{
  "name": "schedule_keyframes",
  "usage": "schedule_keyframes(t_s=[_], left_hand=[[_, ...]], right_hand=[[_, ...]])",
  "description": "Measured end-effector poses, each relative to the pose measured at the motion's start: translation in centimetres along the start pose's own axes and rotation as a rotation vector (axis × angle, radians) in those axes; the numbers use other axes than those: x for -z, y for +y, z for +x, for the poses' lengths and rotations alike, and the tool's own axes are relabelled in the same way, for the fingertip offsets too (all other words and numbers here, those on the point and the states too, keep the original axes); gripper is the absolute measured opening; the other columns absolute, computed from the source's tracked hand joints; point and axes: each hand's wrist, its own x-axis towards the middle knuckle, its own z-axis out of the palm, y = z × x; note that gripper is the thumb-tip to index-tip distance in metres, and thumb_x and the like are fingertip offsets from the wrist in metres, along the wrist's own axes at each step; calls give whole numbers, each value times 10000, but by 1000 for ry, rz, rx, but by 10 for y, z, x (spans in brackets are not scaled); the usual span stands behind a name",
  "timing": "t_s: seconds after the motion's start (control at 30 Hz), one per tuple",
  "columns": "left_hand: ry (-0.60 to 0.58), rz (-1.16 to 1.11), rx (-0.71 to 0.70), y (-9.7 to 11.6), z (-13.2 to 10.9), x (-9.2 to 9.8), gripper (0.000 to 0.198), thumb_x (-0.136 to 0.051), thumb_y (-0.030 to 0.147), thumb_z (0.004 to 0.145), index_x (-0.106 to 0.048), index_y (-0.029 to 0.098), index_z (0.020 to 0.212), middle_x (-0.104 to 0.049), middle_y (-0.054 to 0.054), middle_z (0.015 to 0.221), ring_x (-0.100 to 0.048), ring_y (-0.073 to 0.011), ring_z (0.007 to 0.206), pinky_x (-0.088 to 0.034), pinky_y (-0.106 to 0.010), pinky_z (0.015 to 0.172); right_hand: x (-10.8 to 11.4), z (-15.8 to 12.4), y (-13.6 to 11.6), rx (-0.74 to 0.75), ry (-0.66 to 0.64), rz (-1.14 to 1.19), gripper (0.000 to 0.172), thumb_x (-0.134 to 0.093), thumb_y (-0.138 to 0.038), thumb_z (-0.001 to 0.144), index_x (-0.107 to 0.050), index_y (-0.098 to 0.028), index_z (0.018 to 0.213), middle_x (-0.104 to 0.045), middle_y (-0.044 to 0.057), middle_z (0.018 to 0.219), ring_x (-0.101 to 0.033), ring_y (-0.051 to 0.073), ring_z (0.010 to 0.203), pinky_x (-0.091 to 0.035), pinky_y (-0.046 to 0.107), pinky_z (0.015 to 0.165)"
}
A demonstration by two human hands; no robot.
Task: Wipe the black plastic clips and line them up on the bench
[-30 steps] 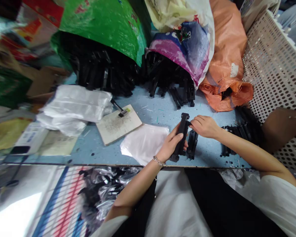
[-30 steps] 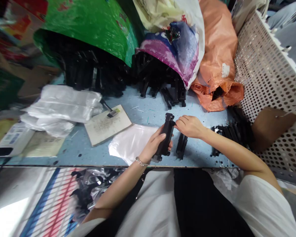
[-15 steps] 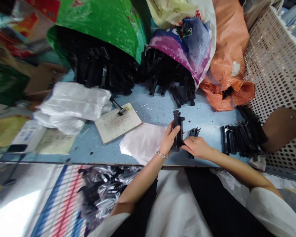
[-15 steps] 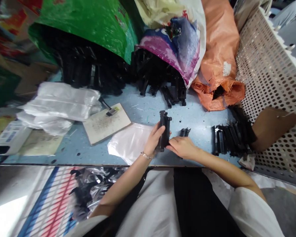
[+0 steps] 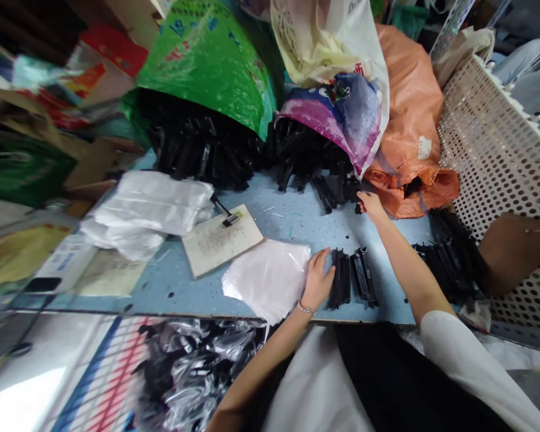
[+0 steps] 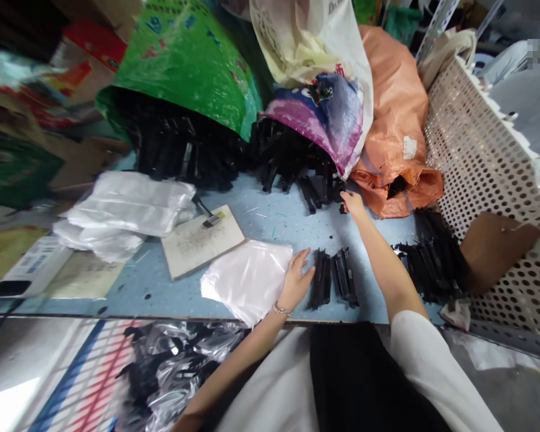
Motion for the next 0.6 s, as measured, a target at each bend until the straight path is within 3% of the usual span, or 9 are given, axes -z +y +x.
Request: schedule_keyframes(t_s=[0.1,0.2,0.27,0.33,0.4,0.53,0.6], left_hand=[[-3,-121,66,17,23,5,378,-730,195,793,-689,204,1169,-627,-104,1245,-578,-239,1210,-397,-406,1121],[-167,-401,146,36,45,-14,501,-775,435,786,-651,204,1213,-667,-104,1223,-617,-242,1178,-460,-389,1056],[-306,-561,197,50,53,-30,658,-738,634,754,-628,192,1229,-697,-114,1169,-654,-266,1121,-529,-389,947],[-379,-554,236,65,54,-38,730,-660,753,748,-638,164,1179,-730,-116,1035,-696,-273,1001,-569,-368,809],[-386,-435,223,76,48,-36,711,-627,775,760,-651,143,1083,-736,-100,891,-713,-249,857,-564,-326,693],[-368,-287,136,86,30,-21,606,-634,722,794,-624,143,973,-717,-61,783,-668,-164,619,-519,-263,562],[-359,-270,140,86,24,-17,581,-635,692,809,-609,147,1010,-721,-55,803,-656,-150,573,-513,-257,530]], right_hand=[[14,-45,22,-18,-83,137,360,-489,-542,932,-528,-202,821,-502,-23,638,-361,88,472,-344,214,443],[9,-103,44,-70,-339,490,376,-451,-544,922,-602,-200,911,-502,-38,636,-278,77,432,-294,199,396],[1,-136,54,-149,-516,601,379,-477,-550,897,-618,-199,885,-529,-28,629,-317,82,425,-319,209,396],[-3,-155,54,-193,-631,493,373,-525,-544,877,-623,-187,833,-587,8,659,-454,111,480,-414,245,454],[1,-161,45,-104,-562,273,376,-537,-540,891,-633,-180,843,-629,42,728,-570,157,604,-486,288,556],[16,-149,12,406,-123,-168,410,-437,-574,964,-620,-208,972,-628,68,894,-597,200,813,-495,339,727],[12,-141,-1,622,-55,-351,412,-436,-594,965,-594,-216,919,-614,77,911,-581,221,870,-475,364,793]])
